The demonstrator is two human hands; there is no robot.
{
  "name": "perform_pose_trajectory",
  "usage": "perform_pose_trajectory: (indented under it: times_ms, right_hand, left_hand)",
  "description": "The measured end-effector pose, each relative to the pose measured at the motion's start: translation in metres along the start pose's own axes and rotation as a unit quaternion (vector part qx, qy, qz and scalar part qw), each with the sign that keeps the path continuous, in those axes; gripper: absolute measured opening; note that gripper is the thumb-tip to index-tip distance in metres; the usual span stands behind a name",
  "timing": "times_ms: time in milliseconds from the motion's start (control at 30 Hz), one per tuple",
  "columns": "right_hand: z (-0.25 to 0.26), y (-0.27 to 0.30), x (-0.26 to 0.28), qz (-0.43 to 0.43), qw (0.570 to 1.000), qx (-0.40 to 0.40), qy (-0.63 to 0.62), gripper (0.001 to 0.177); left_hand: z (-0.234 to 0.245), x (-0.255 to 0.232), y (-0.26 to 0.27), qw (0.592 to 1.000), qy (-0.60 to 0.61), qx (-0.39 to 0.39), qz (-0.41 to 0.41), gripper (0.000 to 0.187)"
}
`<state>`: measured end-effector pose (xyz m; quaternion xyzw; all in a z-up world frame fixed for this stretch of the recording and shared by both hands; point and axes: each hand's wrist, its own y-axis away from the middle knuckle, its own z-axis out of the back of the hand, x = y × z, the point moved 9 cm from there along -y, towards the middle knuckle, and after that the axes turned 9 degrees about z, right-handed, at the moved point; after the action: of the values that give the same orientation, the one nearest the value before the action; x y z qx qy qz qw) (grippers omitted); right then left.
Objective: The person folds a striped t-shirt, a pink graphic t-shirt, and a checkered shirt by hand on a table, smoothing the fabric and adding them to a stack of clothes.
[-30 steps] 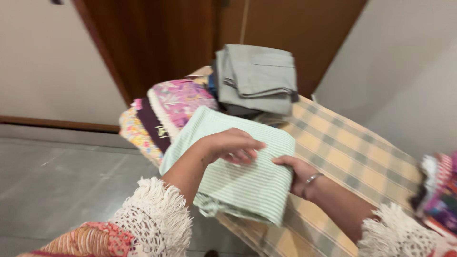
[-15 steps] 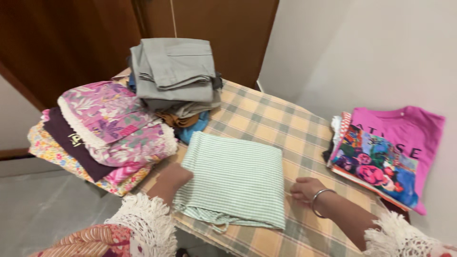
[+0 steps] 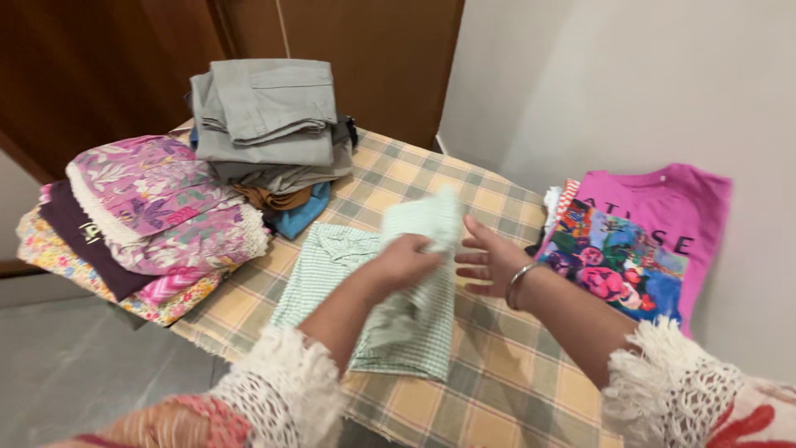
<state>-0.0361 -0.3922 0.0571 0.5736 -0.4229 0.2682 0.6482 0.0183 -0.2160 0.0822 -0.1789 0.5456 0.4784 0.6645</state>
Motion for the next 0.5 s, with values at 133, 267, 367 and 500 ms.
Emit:
perform_pose_trajectory:
  times_ms: [133,267,367,500]
  right_hand:
    - [0.041,-0.004,0.018,0.031,0.999,0.031,0.016,0.042]
    - [0.103,0.008,0.012,-0.019,1.0,-0.005,0.002,0.04]
    - [0.166,0.035,-0.002,-0.082,0.992,-0.094,0.018,0.044]
    - [0.249,0.052,-0.031,-0.056,0.987,-0.124,0.087,0.05]
  left_hand:
    - [-0.086,-0.069,0.023,0.979,0.015,0.194,-0.056,0.037]
    - [-0.072,-0.044,-0.006,0.985,0.108,0.135,-0.016,0.031]
    - [-0.009,0.019,-0.032,0.994,-0.044,-0.095,-0.022,0.037]
    - [0.03,0.115,-0.043,0.949,-0.275,-0.13,0.088,0.049]
